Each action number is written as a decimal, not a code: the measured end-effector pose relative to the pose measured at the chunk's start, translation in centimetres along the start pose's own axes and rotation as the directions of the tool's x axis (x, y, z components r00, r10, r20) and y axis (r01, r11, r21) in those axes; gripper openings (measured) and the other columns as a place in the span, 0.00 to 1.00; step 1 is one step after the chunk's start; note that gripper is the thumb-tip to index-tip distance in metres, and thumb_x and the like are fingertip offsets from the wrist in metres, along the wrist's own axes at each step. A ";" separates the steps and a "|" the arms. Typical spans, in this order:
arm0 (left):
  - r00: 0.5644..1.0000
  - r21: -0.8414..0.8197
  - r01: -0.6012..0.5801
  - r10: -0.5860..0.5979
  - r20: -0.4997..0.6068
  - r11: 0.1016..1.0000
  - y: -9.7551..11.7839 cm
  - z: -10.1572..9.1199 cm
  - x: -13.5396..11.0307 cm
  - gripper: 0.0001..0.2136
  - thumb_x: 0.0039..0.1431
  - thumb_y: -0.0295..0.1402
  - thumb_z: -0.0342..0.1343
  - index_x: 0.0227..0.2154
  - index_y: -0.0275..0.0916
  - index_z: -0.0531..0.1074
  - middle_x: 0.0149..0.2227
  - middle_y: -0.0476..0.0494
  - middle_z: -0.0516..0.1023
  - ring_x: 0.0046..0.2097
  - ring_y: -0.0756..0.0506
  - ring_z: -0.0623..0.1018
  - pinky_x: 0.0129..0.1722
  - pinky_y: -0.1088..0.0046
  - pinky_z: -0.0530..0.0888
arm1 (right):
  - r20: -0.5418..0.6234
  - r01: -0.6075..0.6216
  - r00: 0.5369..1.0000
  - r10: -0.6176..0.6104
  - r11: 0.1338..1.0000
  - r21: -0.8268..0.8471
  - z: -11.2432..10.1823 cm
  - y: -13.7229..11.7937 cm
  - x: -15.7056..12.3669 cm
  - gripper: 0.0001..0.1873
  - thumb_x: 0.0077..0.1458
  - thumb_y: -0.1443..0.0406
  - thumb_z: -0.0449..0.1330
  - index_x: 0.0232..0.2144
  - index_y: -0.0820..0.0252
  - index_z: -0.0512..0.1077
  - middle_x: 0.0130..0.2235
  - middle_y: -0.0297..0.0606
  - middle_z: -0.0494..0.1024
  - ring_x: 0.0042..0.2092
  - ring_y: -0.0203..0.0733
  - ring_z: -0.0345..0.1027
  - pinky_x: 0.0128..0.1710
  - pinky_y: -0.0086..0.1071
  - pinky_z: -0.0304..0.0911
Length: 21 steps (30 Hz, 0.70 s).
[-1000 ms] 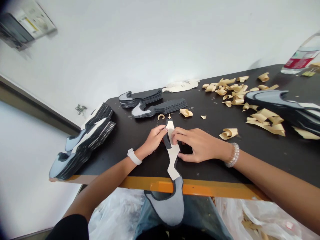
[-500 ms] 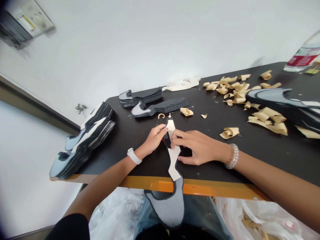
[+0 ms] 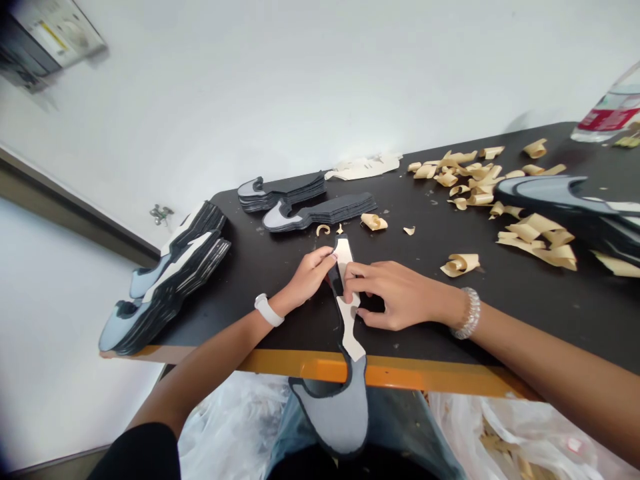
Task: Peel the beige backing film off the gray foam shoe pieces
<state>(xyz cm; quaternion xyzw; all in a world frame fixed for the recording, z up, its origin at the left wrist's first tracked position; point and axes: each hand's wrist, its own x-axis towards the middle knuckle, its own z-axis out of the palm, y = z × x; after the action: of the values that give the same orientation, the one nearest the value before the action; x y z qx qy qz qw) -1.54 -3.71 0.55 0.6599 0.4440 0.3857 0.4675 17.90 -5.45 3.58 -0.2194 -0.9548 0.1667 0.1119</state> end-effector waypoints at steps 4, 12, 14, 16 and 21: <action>1.000 0.003 -0.019 0.019 0.005 1.000 -0.2 0.0 0.1 0.10 0.58 0.36 0.46 0.25 0.37 0.61 0.22 0.53 0.60 0.25 0.53 0.62 0.26 0.78 0.61 | -0.001 -0.005 1.000 0.005 1.000 0.001 0.2 -0.1 0.0 0.06 0.52 0.63 0.55 0.34 0.55 0.68 0.38 0.35 0.69 0.31 0.36 0.64 0.33 0.32 0.55; 1.000 0.012 0.012 -0.012 0.004 1.000 -0.4 0.0 0.1 0.10 0.58 0.38 0.47 0.26 0.37 0.61 0.22 0.54 0.59 0.25 0.53 0.62 0.26 0.78 0.60 | 0.007 -0.019 1.000 0.019 1.000 0.013 0.5 0.1 -0.1 0.08 0.52 0.61 0.56 0.36 0.55 0.68 0.39 0.35 0.70 0.31 0.37 0.64 0.33 0.32 0.54; 1.000 0.014 0.014 -0.015 0.008 1.000 -0.4 0.0 0.2 0.10 0.58 0.38 0.46 0.26 0.37 0.62 0.22 0.54 0.59 0.25 0.53 0.62 0.25 0.78 0.60 | 0.013 -0.016 1.000 0.015 0.999 0.036 0.6 0.3 -0.1 0.08 0.54 0.59 0.55 0.36 0.55 0.68 0.38 0.35 0.69 0.32 0.37 0.64 0.33 0.32 0.54; 1.000 0.016 0.018 -0.018 0.011 1.000 -0.4 0.0 0.2 0.10 0.58 0.38 0.46 0.26 0.37 0.62 0.22 0.53 0.60 0.25 0.53 0.62 0.25 0.78 0.60 | 0.020 -0.020 1.000 0.019 0.997 0.068 0.7 0.4 0.0 0.09 0.56 0.58 0.53 0.35 0.55 0.68 0.37 0.35 0.69 0.31 0.36 0.64 0.33 0.31 0.54; 1.000 0.027 0.007 -0.007 0.000 1.000 -0.4 -0.1 0.3 0.10 0.58 0.37 0.46 0.26 0.36 0.63 0.22 0.53 0.61 0.25 0.53 0.63 0.25 0.78 0.60 | 0.034 -0.027 0.999 0.024 0.995 0.092 0.5 0.5 0.0 0.14 0.54 0.53 0.55 0.37 0.55 0.69 0.39 0.36 0.70 0.32 0.37 0.65 0.33 0.32 0.55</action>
<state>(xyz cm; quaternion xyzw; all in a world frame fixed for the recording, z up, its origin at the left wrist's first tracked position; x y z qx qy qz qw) -1.61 -3.36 0.22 0.6645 0.4514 0.3782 0.4599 17.95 -5.19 2.91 -0.2234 -0.9448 0.2158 0.1042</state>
